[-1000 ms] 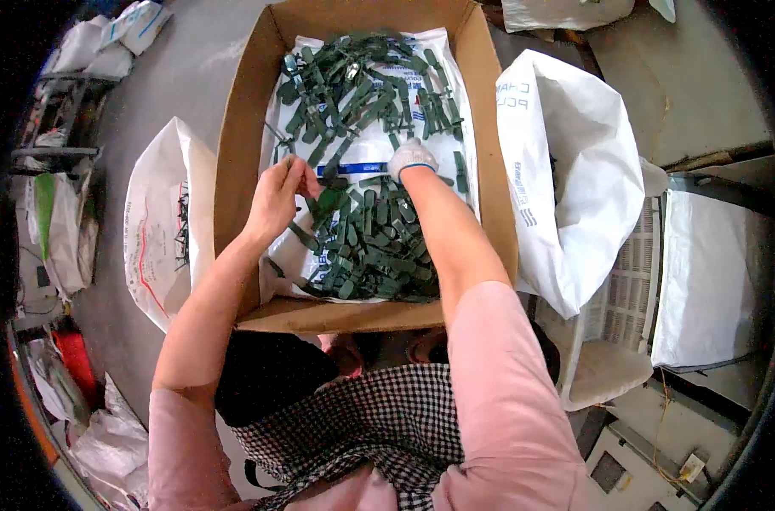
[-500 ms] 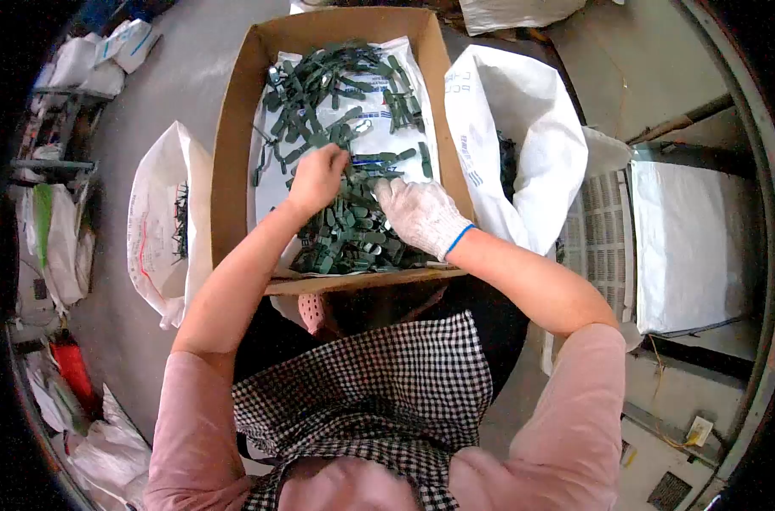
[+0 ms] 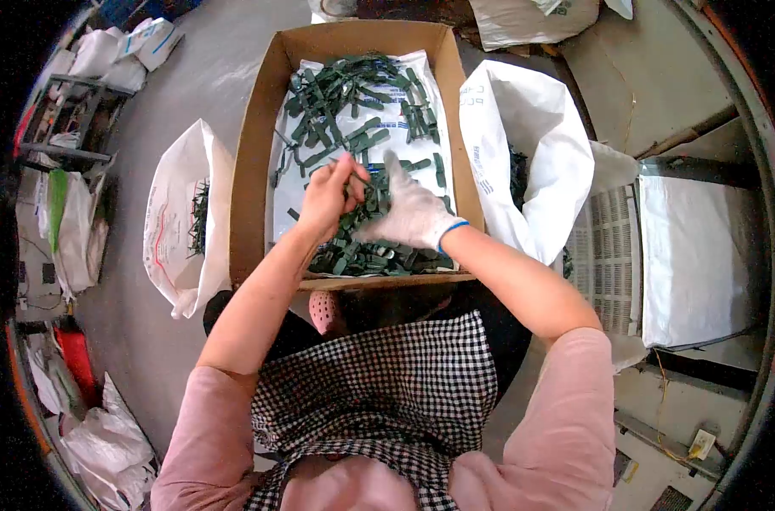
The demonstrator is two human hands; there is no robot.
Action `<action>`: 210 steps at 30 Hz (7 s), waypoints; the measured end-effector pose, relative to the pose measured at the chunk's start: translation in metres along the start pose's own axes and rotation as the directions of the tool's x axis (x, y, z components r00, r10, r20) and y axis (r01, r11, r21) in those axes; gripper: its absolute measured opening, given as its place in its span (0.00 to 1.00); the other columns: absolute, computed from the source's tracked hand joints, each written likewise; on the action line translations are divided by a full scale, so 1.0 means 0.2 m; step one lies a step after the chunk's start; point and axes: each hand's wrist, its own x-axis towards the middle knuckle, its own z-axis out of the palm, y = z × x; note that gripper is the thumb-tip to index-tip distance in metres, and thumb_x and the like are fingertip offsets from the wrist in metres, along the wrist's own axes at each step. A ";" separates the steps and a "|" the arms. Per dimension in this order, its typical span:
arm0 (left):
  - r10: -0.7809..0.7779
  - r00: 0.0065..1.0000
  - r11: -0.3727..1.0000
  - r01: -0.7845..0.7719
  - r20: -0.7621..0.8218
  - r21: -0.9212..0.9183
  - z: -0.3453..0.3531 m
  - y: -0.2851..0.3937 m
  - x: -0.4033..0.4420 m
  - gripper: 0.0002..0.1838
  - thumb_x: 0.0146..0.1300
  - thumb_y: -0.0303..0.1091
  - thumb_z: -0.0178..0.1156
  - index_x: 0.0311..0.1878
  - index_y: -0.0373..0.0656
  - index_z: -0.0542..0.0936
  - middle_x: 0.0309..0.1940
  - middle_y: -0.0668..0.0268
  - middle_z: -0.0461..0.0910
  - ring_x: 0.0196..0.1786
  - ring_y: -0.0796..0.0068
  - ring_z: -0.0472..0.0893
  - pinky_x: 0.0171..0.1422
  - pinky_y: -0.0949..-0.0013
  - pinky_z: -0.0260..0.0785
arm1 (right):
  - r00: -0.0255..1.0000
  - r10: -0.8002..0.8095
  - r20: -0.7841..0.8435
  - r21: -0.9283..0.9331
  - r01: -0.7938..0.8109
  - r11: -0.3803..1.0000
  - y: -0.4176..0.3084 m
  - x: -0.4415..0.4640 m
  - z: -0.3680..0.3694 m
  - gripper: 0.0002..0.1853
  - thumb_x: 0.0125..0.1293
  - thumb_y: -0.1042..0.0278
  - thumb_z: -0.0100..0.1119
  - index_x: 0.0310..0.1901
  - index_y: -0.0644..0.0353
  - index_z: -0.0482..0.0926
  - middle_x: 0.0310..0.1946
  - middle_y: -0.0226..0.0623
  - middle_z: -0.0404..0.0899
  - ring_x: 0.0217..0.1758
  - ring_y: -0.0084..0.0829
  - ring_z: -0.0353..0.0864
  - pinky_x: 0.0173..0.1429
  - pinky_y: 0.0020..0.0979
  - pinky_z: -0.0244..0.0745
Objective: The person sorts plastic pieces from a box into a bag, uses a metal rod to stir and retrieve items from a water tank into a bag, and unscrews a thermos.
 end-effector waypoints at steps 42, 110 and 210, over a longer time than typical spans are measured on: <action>0.349 0.935 0.700 -0.306 0.065 0.645 -0.10 -0.03 0.11 0.16 0.62 0.41 0.55 0.42 0.37 0.78 0.31 0.51 0.81 0.35 0.50 0.80 0.42 0.57 0.70 | 0.952 -0.210 -0.221 0.597 0.302 0.743 0.23 0.02 -0.06 0.09 0.65 0.79 0.50 0.46 0.66 0.76 0.44 0.38 0.78 0.45 0.29 0.80 0.49 0.31 0.77; -0.039 0.996 0.773 0.080 0.078 -0.629 -0.04 -0.06 -0.09 0.12 0.71 0.37 0.50 0.36 0.39 0.74 0.31 0.69 0.72 0.33 0.76 0.69 0.44 0.75 0.63 | 0.911 -0.411 0.033 -0.047 0.413 0.910 0.00 0.15 -0.04 0.59 0.33 0.59 0.77 0.69 0.60 0.52 0.65 0.48 0.61 0.71 0.44 0.56 0.72 0.37 0.54; -0.798 0.588 0.506 0.537 -0.130 -0.675 0.12 -0.15 0.12 0.24 0.65 0.46 0.55 0.60 0.43 0.69 0.55 0.61 0.73 0.58 0.59 0.73 0.64 0.54 0.64 | 0.720 0.535 0.441 0.582 -0.683 0.440 0.28 0.32 -0.16 0.41 0.49 0.43 0.66 0.59 0.65 0.69 0.53 0.50 0.76 0.57 0.44 0.75 0.62 0.35 0.65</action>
